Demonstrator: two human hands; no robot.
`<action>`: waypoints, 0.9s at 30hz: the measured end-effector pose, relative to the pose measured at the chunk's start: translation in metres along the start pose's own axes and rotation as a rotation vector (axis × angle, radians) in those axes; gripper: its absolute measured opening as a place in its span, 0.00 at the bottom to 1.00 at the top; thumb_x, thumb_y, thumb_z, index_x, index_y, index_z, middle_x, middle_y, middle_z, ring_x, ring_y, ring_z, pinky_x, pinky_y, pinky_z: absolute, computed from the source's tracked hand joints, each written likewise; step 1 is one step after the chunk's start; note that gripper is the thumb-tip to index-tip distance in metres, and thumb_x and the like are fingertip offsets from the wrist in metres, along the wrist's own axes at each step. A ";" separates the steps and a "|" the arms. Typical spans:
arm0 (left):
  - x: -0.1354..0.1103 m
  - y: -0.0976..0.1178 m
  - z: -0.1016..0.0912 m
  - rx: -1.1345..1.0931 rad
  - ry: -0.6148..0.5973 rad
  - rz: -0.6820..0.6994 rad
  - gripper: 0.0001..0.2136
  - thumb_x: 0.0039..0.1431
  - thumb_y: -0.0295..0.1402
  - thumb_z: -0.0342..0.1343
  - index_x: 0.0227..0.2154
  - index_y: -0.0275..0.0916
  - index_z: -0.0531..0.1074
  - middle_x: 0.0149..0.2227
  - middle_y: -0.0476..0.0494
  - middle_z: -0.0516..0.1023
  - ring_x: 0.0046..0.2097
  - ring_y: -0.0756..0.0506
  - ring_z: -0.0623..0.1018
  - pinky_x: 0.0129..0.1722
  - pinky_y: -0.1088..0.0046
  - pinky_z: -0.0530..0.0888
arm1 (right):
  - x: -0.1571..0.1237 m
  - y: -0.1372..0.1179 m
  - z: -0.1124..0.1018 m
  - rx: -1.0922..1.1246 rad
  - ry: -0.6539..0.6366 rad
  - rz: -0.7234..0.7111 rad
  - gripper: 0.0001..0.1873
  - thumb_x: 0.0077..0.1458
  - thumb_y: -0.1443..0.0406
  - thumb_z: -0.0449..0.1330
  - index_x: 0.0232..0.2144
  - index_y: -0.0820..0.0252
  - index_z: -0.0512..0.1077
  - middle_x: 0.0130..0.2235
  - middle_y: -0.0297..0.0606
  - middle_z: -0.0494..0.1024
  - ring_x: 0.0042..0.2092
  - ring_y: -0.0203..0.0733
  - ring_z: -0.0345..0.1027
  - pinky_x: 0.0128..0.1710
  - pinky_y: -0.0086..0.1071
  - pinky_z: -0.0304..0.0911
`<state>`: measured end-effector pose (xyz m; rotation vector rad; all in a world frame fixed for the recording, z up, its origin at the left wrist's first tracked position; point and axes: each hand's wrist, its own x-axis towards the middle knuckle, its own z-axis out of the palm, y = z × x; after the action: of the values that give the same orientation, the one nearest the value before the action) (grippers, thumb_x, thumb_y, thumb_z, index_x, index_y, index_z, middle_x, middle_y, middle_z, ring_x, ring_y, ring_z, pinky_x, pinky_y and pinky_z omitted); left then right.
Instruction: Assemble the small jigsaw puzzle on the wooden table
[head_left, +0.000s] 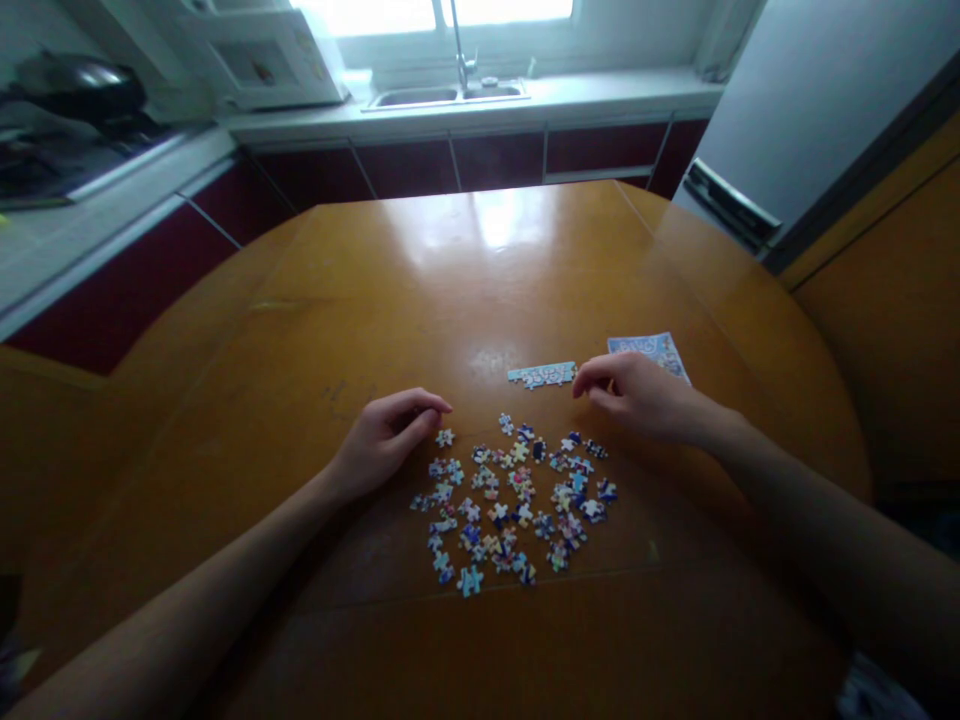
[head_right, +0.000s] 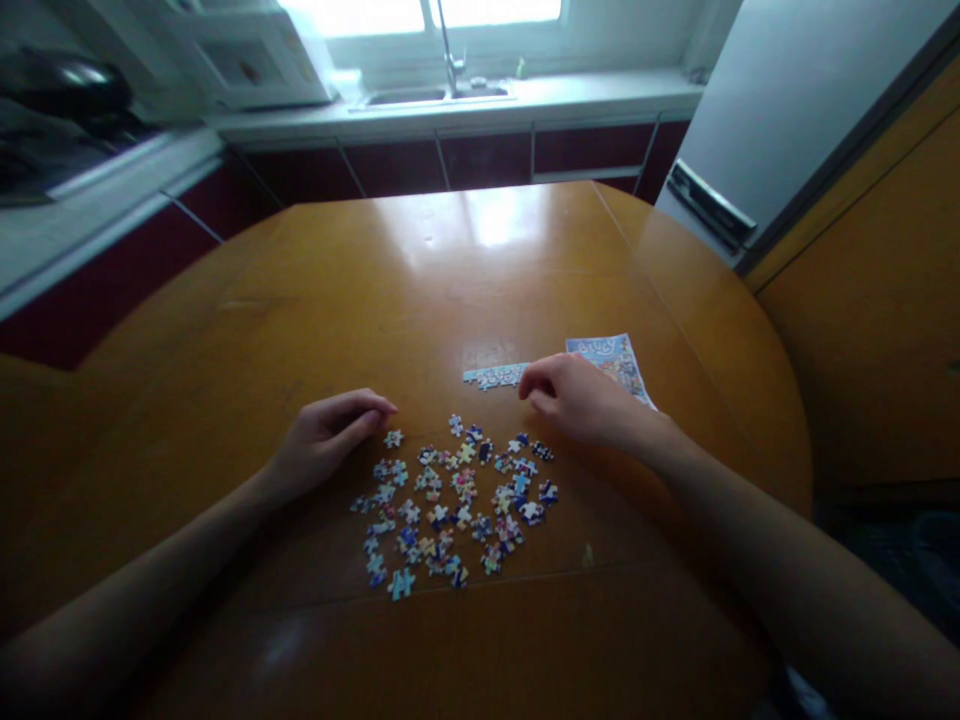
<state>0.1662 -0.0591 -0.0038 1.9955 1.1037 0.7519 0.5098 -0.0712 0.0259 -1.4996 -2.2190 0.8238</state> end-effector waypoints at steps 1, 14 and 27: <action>0.000 0.000 0.000 0.020 -0.021 0.017 0.08 0.64 0.36 0.54 0.38 0.38 0.76 0.33 0.46 0.78 0.34 0.49 0.76 0.34 0.76 0.72 | -0.002 -0.002 0.000 0.005 -0.032 -0.038 0.11 0.53 0.70 0.55 0.32 0.58 0.77 0.31 0.36 0.79 0.31 0.38 0.68 0.32 0.32 0.59; 0.000 0.000 0.002 0.086 -0.059 0.070 0.09 0.65 0.35 0.53 0.38 0.38 0.76 0.34 0.45 0.78 0.34 0.49 0.75 0.34 0.75 0.71 | -0.012 -0.033 0.016 -0.061 -0.375 -0.261 0.12 0.51 0.62 0.68 0.24 0.57 0.68 0.28 0.31 0.73 0.29 0.35 0.63 0.29 0.32 0.52; 0.000 -0.002 0.003 0.084 -0.054 0.058 0.08 0.64 0.35 0.54 0.38 0.38 0.76 0.35 0.45 0.78 0.35 0.49 0.76 0.35 0.75 0.71 | -0.013 -0.033 0.039 -0.167 -0.248 -0.228 0.15 0.52 0.56 0.67 0.23 0.56 0.67 0.27 0.32 0.73 0.29 0.36 0.60 0.28 0.33 0.48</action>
<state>0.1674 -0.0595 -0.0077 2.1137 1.0659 0.6878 0.4685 -0.1031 0.0168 -1.2365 -2.6395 0.8053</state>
